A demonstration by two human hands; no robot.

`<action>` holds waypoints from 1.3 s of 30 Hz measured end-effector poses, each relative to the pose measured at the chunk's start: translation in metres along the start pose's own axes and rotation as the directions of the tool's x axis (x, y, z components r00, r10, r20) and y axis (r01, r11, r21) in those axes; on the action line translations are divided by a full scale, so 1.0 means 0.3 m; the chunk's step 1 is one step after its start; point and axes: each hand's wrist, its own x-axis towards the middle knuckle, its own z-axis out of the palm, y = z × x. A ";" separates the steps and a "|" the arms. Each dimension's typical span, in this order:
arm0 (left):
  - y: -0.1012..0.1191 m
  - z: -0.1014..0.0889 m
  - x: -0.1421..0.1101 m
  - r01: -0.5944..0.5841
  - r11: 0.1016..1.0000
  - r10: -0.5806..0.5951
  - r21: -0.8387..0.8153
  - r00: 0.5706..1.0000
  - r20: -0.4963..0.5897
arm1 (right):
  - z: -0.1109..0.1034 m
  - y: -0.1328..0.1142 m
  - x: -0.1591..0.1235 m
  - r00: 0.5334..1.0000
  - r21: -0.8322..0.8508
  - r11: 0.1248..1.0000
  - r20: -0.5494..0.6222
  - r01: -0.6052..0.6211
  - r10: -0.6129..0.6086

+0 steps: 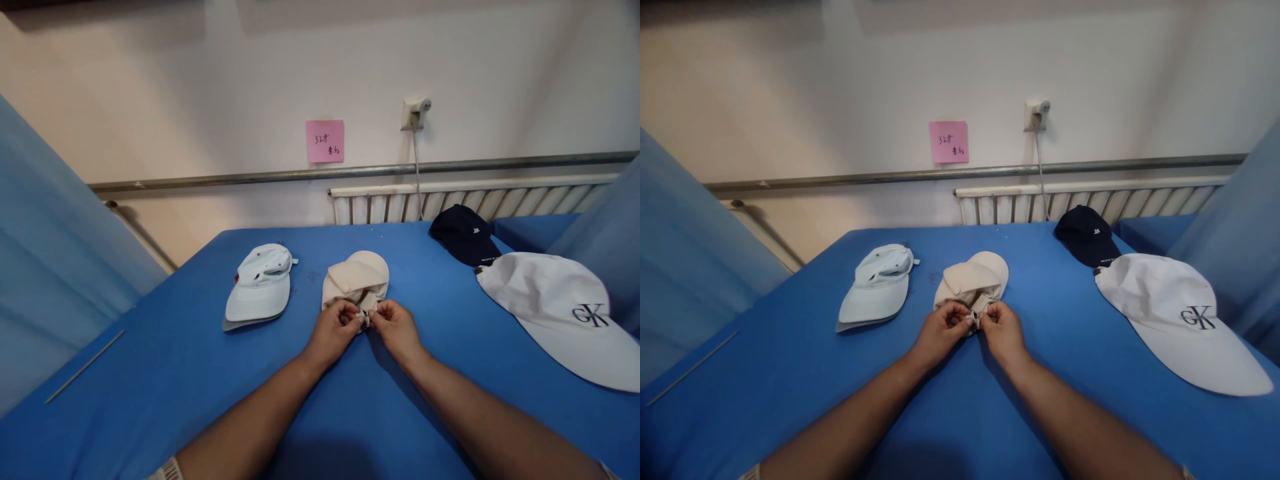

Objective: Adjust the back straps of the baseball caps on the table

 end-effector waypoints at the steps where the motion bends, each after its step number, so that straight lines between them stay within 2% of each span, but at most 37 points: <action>1: 0.003 -0.001 -0.002 -0.003 1.000 0.003 0.027 1.000 0.008 | -0.001 0.004 0.001 1.000 -0.004 1.000 0.001 0.004 -0.004; 5: 0.008 -0.005 -0.008 -0.089 0.981 0.086 0.171 0.996 0.023 | -0.003 0.020 0.007 1.000 -0.032 0.999 0.009 0.022 -0.021; 10: 0.012 -0.017 -0.014 -0.240 0.893 0.228 0.380 0.971 0.076 | -0.007 0.029 0.011 0.999 -0.035 0.999 0.038 0.019 -0.017; 14: 0.014 -0.023 -0.016 -0.287 0.841 0.275 0.458 0.957 0.094 | -0.007 0.034 0.012 0.998 -0.055 0.998 0.050 0.036 -0.033; 18: 0.011 -0.021 -0.017 -0.298 0.824 0.286 0.481 0.953 0.101 | -0.008 0.037 0.012 0.997 -0.065 0.997 0.062 0.039 -0.035; 31: 0.005 -0.014 -0.016 -0.230 0.895 0.228 0.382 0.972 0.050 | -0.003 0.013 0.000 0.998 -0.059 0.997 0.041 0.050 -0.047; 35: 0.000 -0.017 -0.015 -0.260 0.853 0.286 0.453 0.958 0.012 | -0.003 0.018 0.003 0.997 -0.039 0.998 0.056 0.056 -0.054; 39: 0.007 -0.015 -0.025 -0.273 0.852 0.285 0.448 0.958 0.040 | -0.004 0.025 0.006 0.997 -0.037 0.998 0.066 0.050 -0.048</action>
